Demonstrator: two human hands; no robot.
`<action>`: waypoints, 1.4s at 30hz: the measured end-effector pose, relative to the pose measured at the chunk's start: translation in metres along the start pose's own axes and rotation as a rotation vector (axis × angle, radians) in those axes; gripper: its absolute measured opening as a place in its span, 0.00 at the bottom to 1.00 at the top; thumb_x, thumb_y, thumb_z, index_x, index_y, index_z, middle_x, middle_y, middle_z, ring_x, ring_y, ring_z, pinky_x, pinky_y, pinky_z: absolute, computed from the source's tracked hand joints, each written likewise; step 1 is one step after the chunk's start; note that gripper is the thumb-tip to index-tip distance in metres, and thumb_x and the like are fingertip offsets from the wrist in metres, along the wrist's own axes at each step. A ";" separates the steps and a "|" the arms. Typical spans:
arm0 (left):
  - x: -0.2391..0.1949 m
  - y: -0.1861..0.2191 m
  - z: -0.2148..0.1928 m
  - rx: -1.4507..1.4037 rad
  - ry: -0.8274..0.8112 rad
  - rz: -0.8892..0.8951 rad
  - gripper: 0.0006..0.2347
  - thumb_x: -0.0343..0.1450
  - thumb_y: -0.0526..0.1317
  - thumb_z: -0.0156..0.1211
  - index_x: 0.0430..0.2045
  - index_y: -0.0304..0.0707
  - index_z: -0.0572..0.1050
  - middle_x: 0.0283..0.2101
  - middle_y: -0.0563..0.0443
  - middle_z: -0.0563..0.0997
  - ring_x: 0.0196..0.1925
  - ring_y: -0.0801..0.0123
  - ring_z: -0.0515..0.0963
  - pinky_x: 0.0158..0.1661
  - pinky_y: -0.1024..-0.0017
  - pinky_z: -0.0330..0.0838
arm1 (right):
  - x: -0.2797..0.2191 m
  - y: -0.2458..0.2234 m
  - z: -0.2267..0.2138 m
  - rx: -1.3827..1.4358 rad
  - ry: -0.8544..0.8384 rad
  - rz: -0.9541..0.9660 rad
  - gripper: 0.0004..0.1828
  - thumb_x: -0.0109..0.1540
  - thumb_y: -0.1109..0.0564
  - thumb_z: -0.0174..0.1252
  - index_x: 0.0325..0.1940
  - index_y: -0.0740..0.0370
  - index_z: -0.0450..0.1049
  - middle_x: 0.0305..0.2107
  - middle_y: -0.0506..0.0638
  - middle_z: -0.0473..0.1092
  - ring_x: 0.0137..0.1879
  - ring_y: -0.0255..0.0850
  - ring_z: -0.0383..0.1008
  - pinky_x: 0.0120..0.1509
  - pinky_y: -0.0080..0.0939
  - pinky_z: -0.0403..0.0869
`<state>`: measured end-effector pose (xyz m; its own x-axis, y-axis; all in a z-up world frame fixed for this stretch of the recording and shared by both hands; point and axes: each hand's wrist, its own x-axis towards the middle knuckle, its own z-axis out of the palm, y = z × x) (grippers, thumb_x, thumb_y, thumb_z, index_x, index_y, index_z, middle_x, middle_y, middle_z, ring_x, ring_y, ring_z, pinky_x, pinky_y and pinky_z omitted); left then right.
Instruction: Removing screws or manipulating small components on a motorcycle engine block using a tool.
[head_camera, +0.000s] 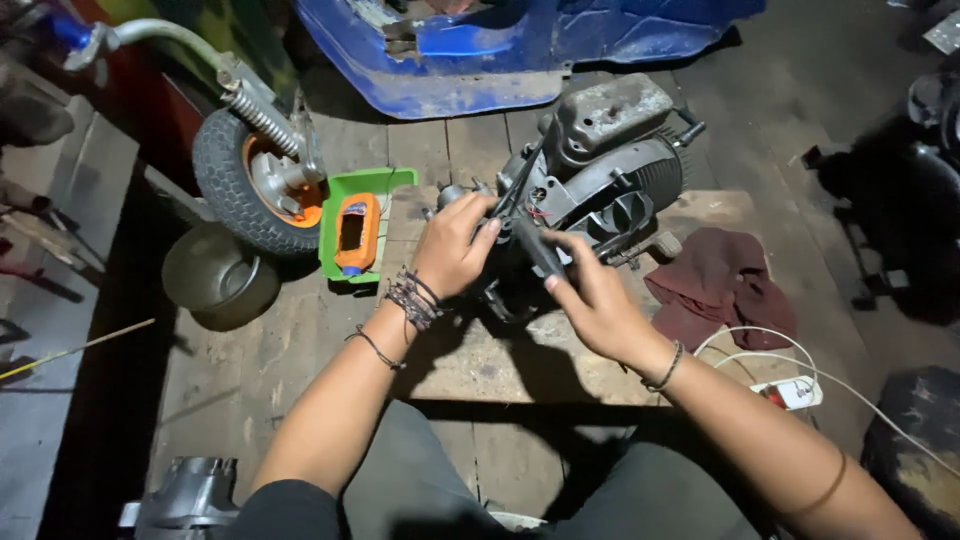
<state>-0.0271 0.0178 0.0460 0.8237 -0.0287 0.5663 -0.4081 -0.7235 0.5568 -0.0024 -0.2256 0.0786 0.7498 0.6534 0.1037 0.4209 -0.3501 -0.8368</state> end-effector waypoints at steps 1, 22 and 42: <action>-0.001 -0.002 0.001 0.006 -0.001 -0.001 0.10 0.77 0.42 0.51 0.46 0.38 0.75 0.39 0.39 0.80 0.46 0.42 0.81 0.49 0.53 0.75 | -0.001 -0.005 0.000 0.005 -0.001 -0.003 0.30 0.63 0.59 0.53 0.71 0.56 0.64 0.18 0.63 0.72 0.26 0.58 0.73 0.36 0.54 0.70; -0.001 0.000 0.003 0.025 -0.024 -0.019 0.11 0.74 0.39 0.54 0.48 0.35 0.75 0.38 0.38 0.81 0.45 0.42 0.81 0.48 0.54 0.76 | 0.003 0.011 -0.001 -0.020 -0.081 0.025 0.29 0.63 0.55 0.54 0.70 0.49 0.65 0.28 0.66 0.79 0.39 0.65 0.81 0.47 0.60 0.74; -0.002 0.010 -0.006 -0.010 -0.012 0.043 0.13 0.77 0.39 0.48 0.50 0.30 0.75 0.42 0.36 0.80 0.47 0.41 0.80 0.48 0.53 0.75 | -0.001 -0.003 -0.002 -0.089 0.002 0.013 0.30 0.64 0.56 0.54 0.72 0.52 0.63 0.34 0.71 0.78 0.46 0.73 0.78 0.50 0.67 0.73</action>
<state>-0.0348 0.0151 0.0542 0.8102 -0.0680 0.5823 -0.4469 -0.7144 0.5384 -0.0034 -0.2267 0.0826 0.7567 0.6469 0.0945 0.4547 -0.4169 -0.7870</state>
